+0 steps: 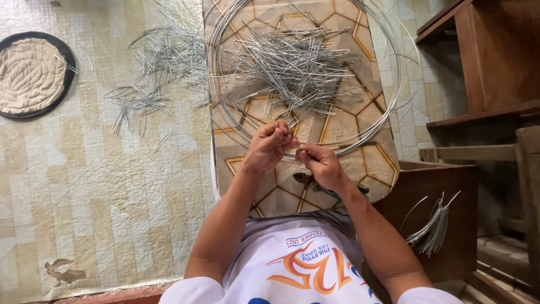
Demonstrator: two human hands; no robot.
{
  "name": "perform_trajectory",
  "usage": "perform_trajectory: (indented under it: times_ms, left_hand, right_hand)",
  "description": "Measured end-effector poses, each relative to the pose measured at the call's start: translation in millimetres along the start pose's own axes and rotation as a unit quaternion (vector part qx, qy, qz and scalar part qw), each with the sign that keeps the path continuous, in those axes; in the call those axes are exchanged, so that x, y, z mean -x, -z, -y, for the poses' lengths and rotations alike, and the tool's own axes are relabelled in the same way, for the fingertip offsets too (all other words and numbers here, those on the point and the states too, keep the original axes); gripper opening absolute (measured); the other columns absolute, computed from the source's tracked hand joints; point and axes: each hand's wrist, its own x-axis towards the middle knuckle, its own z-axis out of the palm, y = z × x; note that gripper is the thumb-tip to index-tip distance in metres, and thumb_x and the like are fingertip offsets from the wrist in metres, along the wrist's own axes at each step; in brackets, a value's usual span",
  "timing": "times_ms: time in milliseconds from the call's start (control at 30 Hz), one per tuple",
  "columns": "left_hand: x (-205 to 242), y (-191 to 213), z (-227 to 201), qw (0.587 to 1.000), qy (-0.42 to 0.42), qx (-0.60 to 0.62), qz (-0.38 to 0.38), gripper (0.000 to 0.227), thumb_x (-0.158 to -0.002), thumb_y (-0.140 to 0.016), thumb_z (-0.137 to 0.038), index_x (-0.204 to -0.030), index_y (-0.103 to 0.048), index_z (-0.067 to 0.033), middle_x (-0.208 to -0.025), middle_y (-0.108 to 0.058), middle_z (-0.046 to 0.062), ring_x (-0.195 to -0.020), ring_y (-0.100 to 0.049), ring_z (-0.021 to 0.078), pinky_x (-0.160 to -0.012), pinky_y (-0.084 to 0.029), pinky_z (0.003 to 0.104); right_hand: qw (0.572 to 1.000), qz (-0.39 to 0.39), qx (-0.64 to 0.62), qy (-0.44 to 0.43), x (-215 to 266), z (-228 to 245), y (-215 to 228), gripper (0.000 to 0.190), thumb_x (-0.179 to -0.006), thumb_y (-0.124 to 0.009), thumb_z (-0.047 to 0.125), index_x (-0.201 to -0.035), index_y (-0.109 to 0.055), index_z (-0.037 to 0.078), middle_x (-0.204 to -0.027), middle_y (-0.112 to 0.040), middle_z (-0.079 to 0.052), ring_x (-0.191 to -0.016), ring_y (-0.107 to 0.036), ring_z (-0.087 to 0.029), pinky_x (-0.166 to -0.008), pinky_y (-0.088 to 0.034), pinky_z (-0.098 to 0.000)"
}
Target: Assembling a circular wire frame by attaching small wire segments using pliers
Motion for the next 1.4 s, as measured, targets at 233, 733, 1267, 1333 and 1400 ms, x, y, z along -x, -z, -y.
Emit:
perform_trajectory:
  times_ms: [233, 733, 1267, 1333, 1400]
  left_hand:
    - [2.3, -20.4, -12.8, 1.000, 0.026, -0.010, 0.006, 0.015, -0.104, -0.057, -0.009, -0.108, -0.060, 0.0051, -0.093, -0.069, 0.019, -0.094, -0.077, 0.0342, -0.083, -0.065, 0.051]
    - [2.6, -51.0, -27.6, 0.998, 0.033, -0.040, 0.024, 0.033, -0.104, -0.055, -0.004, -0.135, -0.057, 0.0078, -0.114, -0.072, 0.030, -0.107, -0.072, 0.0409, -0.092, -0.061, 0.054]
    - [8.9, -50.9, -33.1, 0.998, 0.034, -0.050, 0.023, 0.037, -0.104, -0.056, -0.002, -0.140, -0.055, 0.0068, -0.117, -0.071, 0.031, -0.109, -0.071, 0.0418, -0.092, -0.061, 0.054]
    - [5.2, -54.5, -34.6, 0.998, 0.030, -0.048, 0.024, 0.036, -0.104, -0.055, -0.002, -0.140, -0.055, 0.0072, -0.116, -0.071, 0.031, -0.108, -0.072, 0.0421, -0.091, -0.062, 0.053]
    - [8.7, -58.8, -36.4, 0.998, 0.031, -0.049, 0.023, 0.037, -0.105, -0.055, -0.002, -0.140, -0.055, 0.0076, -0.116, -0.072, 0.030, -0.108, -0.072, 0.0409, -0.092, -0.061, 0.053]
  right_hand:
    - [1.000, -0.007, 0.026, 0.004, 1.0, 13.2, -1.3, 0.018, -0.103, -0.061, 0.013, -0.089, -0.072, 0.009, -0.056, -0.044, 0.002, -0.057, -0.038, -0.007, -0.057, -0.039, -0.0201]
    - [0.999, -0.017, 0.044, -0.003, 7.4, 19.2, 4.4, 0.025, -0.107, -0.055, 0.019, -0.089, -0.070, 0.009, -0.053, -0.043, 0.003, -0.053, -0.037, -0.006, -0.054, -0.038, -0.0215]
    - [0.999, -0.027, 0.011, 0.034, 9.4, 13.0, -1.6, 0.018, -0.106, -0.060, 0.015, -0.096, -0.068, 0.002, -0.053, -0.052, -0.005, -0.052, -0.044, -0.010, -0.056, -0.043, -0.0237]
    - [0.998, -0.032, 0.018, 0.041, 6.6, 19.7, -0.9, 0.017, -0.104, -0.063, 0.015, -0.096, -0.069, 0.001, -0.053, -0.055, -0.006, -0.052, -0.046, -0.010, -0.056, -0.044, -0.0243]
    - [0.998, -0.035, 0.038, 0.042, 7.2, 22.3, -2.4, 0.016, -0.103, -0.065, 0.015, -0.097, -0.071, 0.001, -0.055, -0.056, -0.006, -0.055, -0.048, -0.010, -0.058, -0.046, -0.0252]
